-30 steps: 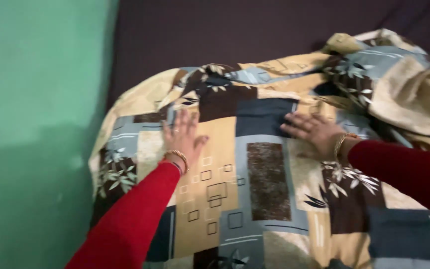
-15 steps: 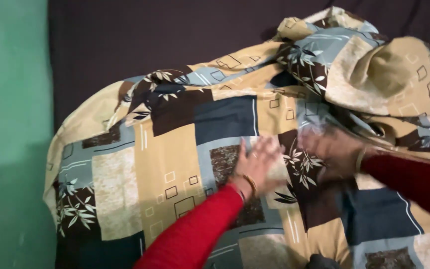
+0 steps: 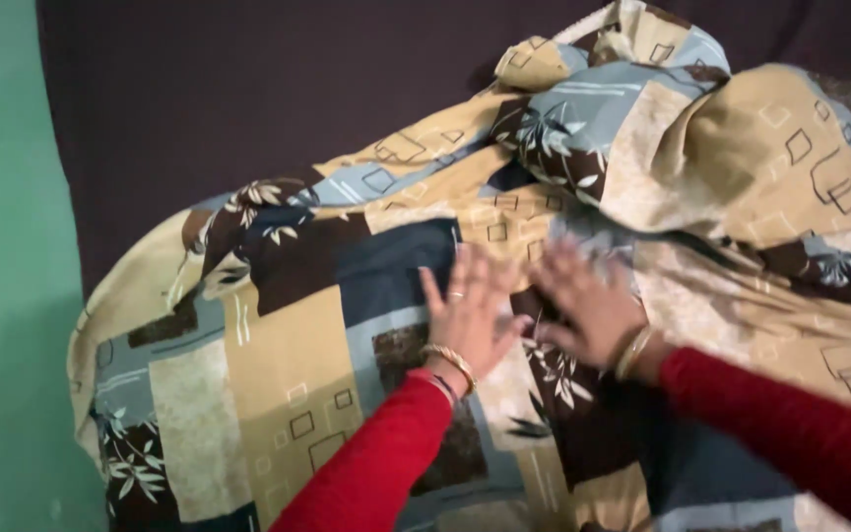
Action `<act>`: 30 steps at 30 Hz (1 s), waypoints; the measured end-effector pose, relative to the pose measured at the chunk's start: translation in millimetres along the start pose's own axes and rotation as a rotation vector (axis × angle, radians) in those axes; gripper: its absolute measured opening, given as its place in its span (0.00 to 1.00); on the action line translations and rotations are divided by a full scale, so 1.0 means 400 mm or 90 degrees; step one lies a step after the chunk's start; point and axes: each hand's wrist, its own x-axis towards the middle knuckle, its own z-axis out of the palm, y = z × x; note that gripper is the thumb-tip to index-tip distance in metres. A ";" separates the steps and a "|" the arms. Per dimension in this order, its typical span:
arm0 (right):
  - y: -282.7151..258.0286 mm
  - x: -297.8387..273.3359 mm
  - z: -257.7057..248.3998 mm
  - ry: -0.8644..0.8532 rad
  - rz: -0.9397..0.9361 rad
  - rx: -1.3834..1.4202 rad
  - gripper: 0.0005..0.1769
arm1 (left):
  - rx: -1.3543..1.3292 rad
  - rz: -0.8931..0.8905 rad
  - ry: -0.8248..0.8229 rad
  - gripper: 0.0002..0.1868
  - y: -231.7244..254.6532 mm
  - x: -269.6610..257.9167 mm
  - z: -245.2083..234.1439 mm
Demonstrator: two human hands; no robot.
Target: The person smooths a patterned bedsheet over a bed and folds it into layers by hand.
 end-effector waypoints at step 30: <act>0.247 -0.006 0.355 0.009 0.099 0.550 0.43 | 0.123 -0.144 -0.609 0.70 0.119 0.443 -0.124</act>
